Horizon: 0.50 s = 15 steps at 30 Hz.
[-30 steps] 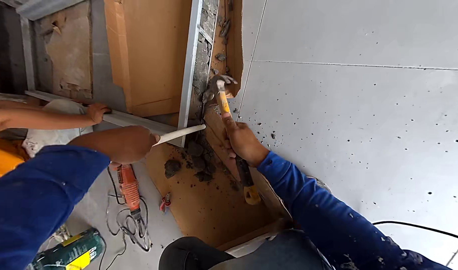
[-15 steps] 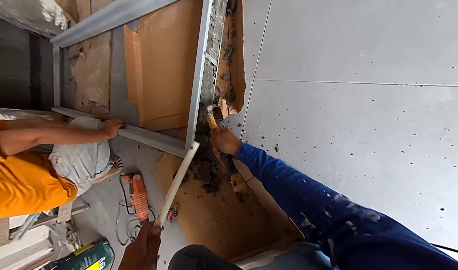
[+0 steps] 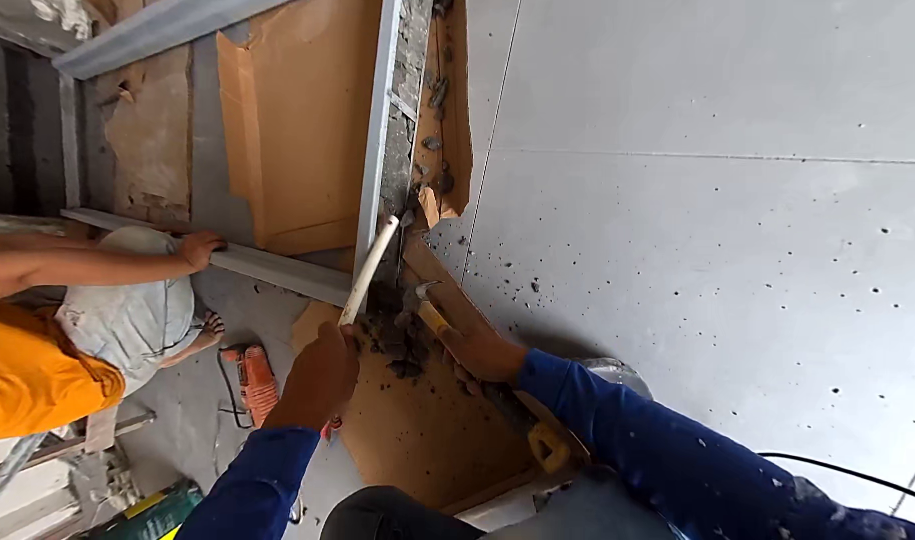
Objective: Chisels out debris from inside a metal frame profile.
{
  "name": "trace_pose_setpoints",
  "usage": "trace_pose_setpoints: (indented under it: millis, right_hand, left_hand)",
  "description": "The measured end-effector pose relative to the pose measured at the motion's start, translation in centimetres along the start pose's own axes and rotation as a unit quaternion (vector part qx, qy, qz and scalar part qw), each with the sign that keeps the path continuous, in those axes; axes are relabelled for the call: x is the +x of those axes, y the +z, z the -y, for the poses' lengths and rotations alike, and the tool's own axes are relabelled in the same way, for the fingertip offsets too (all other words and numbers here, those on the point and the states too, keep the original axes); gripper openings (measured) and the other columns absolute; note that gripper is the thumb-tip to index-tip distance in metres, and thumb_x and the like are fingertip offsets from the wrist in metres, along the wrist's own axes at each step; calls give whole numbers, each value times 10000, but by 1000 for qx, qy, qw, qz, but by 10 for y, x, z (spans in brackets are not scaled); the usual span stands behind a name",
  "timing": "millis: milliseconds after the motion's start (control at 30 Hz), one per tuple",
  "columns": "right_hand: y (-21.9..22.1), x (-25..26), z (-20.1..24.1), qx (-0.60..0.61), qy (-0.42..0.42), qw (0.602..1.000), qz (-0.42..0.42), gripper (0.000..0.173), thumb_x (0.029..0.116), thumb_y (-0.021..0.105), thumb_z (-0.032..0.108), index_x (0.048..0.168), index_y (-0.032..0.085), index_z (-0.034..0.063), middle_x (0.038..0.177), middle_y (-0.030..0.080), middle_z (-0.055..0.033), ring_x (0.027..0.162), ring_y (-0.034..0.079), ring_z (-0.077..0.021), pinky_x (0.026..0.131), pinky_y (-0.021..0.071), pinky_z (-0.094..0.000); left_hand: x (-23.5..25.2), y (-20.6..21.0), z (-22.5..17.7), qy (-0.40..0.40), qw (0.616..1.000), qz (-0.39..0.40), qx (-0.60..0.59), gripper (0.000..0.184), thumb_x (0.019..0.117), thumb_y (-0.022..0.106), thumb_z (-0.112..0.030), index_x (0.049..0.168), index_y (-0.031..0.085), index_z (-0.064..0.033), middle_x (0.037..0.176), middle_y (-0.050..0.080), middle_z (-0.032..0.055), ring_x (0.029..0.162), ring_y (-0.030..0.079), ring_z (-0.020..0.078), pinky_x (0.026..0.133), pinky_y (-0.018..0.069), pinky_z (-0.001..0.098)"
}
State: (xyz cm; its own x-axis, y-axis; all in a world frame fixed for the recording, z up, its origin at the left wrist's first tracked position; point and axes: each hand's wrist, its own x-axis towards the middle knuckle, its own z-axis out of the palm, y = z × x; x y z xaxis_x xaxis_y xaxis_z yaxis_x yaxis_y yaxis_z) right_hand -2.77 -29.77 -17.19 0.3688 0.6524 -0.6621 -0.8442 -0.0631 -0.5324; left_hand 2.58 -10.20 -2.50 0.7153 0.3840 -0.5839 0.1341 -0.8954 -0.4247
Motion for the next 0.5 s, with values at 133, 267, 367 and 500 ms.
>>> trace_pose_setpoints:
  millis: [133,267,367,500]
  right_hand:
    - [-5,10,-5,-32,28,998,39,686,1076,271,616,1042,620,26,700,597,-68,520,589,-143,510,534,-300]
    - [-11,10,-14,-78,74,993,43,677,1073,300,618,999,641,38,688,623,-52,507,590,-123,492,519,-279]
    - [-21,2,-25,-125,96,987,36,663,1082,312,592,983,665,39,700,645,-54,515,600,-128,497,516,-295]
    - [-31,-10,-18,-152,59,986,27,614,1078,331,593,987,624,60,684,608,-47,500,578,-127,498,514,-297]
  left_hand:
    - [-9,-17,-11,-33,996,70,-38,511,1124,264,-427,1140,547,-1,881,637,210,770,680,357,696,565,534]
    - [0,-61,-21,-17,990,132,-37,550,1135,247,-411,1076,566,33,786,568,198,620,595,316,603,528,492]
    - [25,-116,-39,-6,983,182,18,558,1142,232,-403,1049,558,40,728,515,154,562,532,258,555,501,430]
    - [57,-175,-95,-57,965,239,90,462,1143,257,-381,971,518,-42,618,456,47,434,433,118,417,394,243]
